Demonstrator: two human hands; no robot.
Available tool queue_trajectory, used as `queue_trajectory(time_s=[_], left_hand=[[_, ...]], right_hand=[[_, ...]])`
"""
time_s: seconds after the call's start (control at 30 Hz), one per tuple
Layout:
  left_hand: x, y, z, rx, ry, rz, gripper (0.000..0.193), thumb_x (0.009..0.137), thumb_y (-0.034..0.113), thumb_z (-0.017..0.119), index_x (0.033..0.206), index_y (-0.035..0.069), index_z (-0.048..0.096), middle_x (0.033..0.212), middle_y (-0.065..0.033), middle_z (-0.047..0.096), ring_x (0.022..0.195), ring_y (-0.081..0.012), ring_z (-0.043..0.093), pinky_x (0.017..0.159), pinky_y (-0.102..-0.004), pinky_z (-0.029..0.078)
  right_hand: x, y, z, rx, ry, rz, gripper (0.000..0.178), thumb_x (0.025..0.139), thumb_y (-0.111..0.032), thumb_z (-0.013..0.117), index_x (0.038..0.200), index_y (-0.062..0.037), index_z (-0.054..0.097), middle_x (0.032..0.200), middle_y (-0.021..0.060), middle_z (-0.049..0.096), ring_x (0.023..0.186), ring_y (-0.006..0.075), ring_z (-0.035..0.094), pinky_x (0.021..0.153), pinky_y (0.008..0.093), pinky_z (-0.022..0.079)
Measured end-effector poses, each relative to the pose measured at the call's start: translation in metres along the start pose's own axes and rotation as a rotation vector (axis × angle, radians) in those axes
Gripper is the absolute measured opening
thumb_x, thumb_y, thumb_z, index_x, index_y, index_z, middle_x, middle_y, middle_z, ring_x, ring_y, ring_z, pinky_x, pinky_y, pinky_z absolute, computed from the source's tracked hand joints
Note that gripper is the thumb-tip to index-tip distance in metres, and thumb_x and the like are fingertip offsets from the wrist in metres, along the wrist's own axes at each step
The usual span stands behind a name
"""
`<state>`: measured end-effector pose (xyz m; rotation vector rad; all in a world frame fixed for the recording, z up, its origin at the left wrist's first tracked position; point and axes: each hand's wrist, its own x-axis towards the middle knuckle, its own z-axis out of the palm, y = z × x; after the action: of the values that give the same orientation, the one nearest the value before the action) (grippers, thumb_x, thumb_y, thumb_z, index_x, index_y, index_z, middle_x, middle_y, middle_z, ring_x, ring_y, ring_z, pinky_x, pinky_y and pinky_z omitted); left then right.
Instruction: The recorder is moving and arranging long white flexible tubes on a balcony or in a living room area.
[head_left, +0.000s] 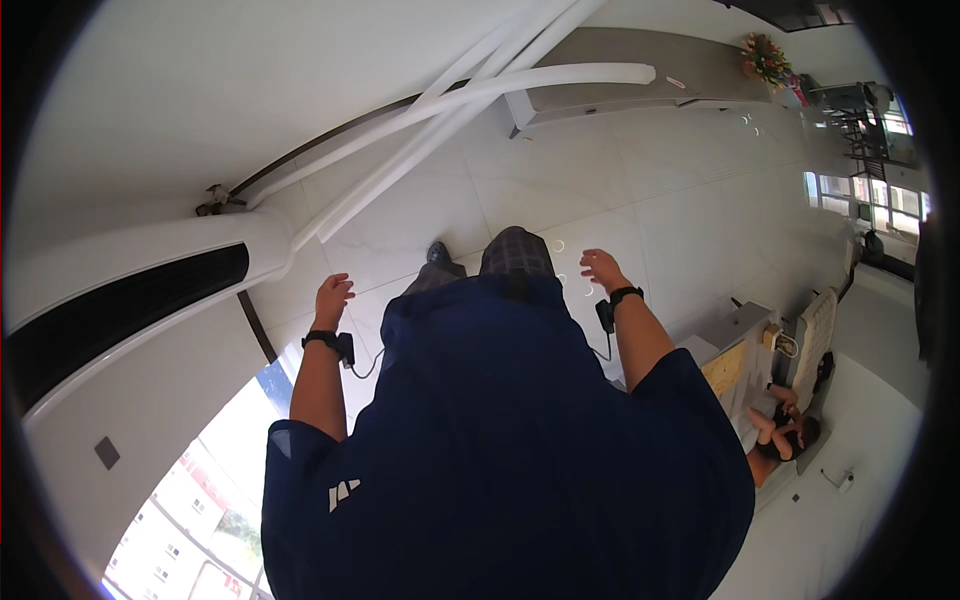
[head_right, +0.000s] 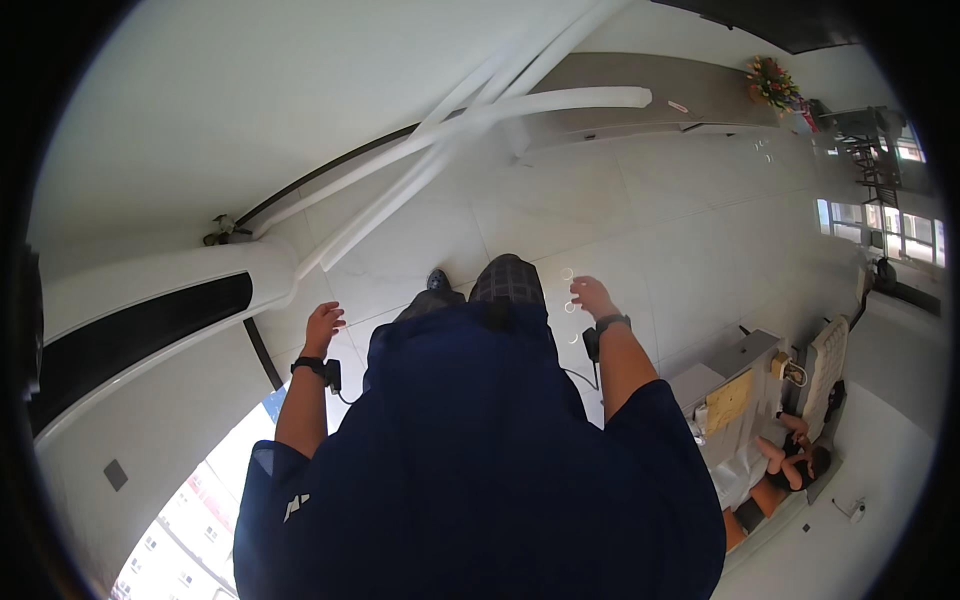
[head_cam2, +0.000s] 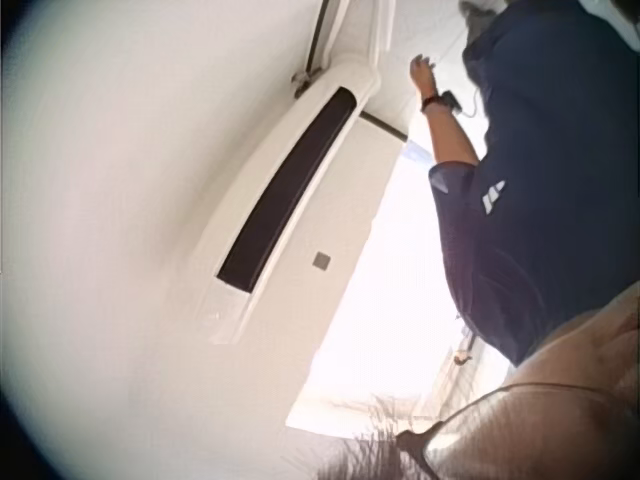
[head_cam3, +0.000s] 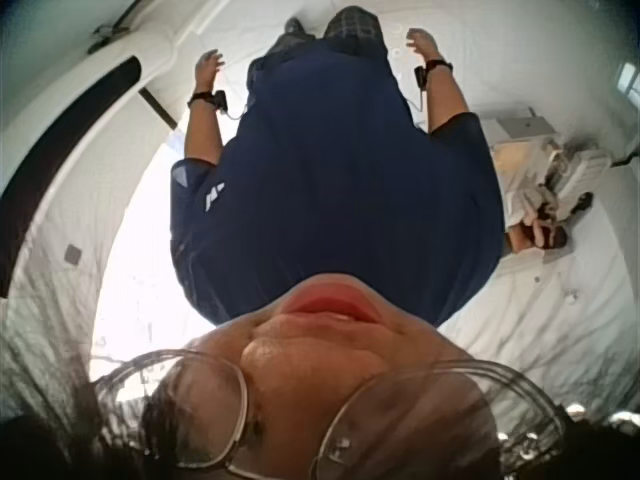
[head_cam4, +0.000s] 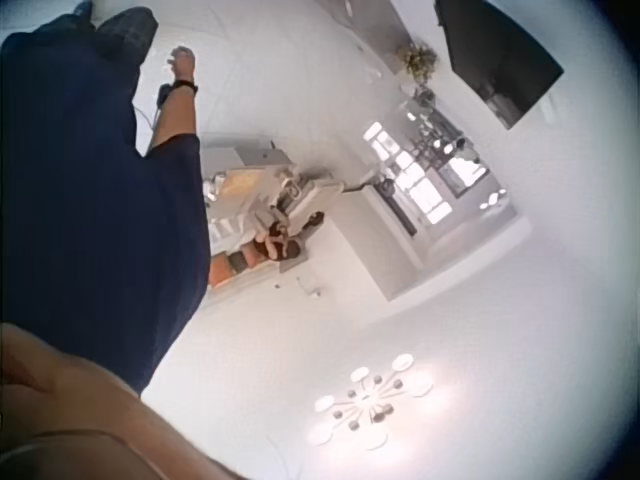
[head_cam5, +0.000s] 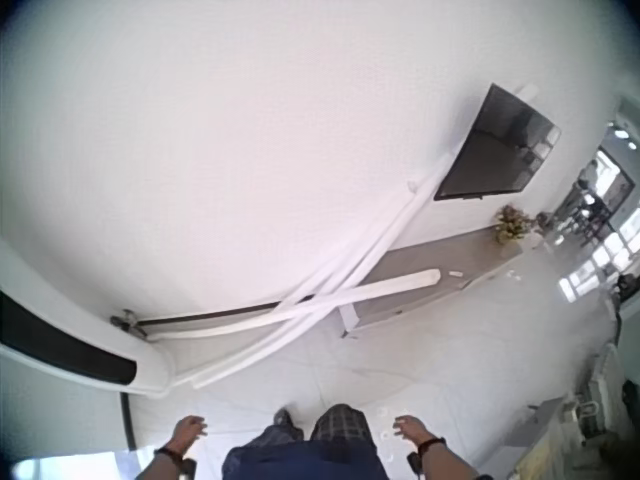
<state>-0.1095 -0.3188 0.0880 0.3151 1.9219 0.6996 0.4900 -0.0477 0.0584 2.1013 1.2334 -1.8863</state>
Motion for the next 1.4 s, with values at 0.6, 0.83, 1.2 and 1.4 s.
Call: queue_trajectory(time_s=[0.6,0.83,1.2,1.4], left_hand=[[-0.156,0.076,0.087,0.012,0.126,-0.636,0.042,0.088,0.024,0.061,0.126,0.006,0.061,0.104,-0.0049,0.072,0.084,-0.0176,0.071,0.067,-0.0308,0.049],[-0.195,0.086,0.116,-0.239,0.178,-0.659,0.03,0.095,0.016,0.055,0.122,0.005,0.061,0.104,-0.0066,0.071,0.082,-0.0176,0.071,0.065,-0.0288,0.051],[-0.19,0.068,0.159,-0.307,0.172,-0.503,0.032,0.095,0.019,0.058,0.124,0.007,0.06,0.102,-0.0045,0.07,0.083,-0.0153,0.07,0.065,-0.0283,0.049],[-0.214,-0.032,0.174,-0.327,0.329,-0.31,0.035,0.092,0.02,0.059,0.123,0.003,0.061,0.097,-0.0064,0.07,0.081,-0.0156,0.068,0.07,-0.0294,0.05]], right_hand=[[0.343,-0.337,-0.169,1.094,0.215,-0.065,0.08,0.09,-0.035,0.072,0.153,-0.0095,0.03,0.155,0.0105,0.027,0.143,0.028,0.031,0.116,0.0451,0.029],[0.403,-0.364,-0.146,1.36,0.077,-0.142,0.056,0.094,-0.029,0.069,0.136,-0.001,0.046,0.138,0.0141,0.049,0.132,0.0276,0.044,0.112,0.0416,0.036],[0.253,-0.449,-0.053,1.132,-0.13,-0.566,0.05,0.101,-0.041,0.056,0.133,-0.0036,0.048,0.129,0.0134,0.057,0.122,0.0267,0.054,0.105,0.0406,0.043],[0.046,-0.487,-0.012,0.953,-0.617,-0.814,0.063,0.094,-0.062,0.054,0.127,-0.0079,0.048,0.114,0.0074,0.058,0.105,0.0277,0.058,0.103,0.0526,0.042]])
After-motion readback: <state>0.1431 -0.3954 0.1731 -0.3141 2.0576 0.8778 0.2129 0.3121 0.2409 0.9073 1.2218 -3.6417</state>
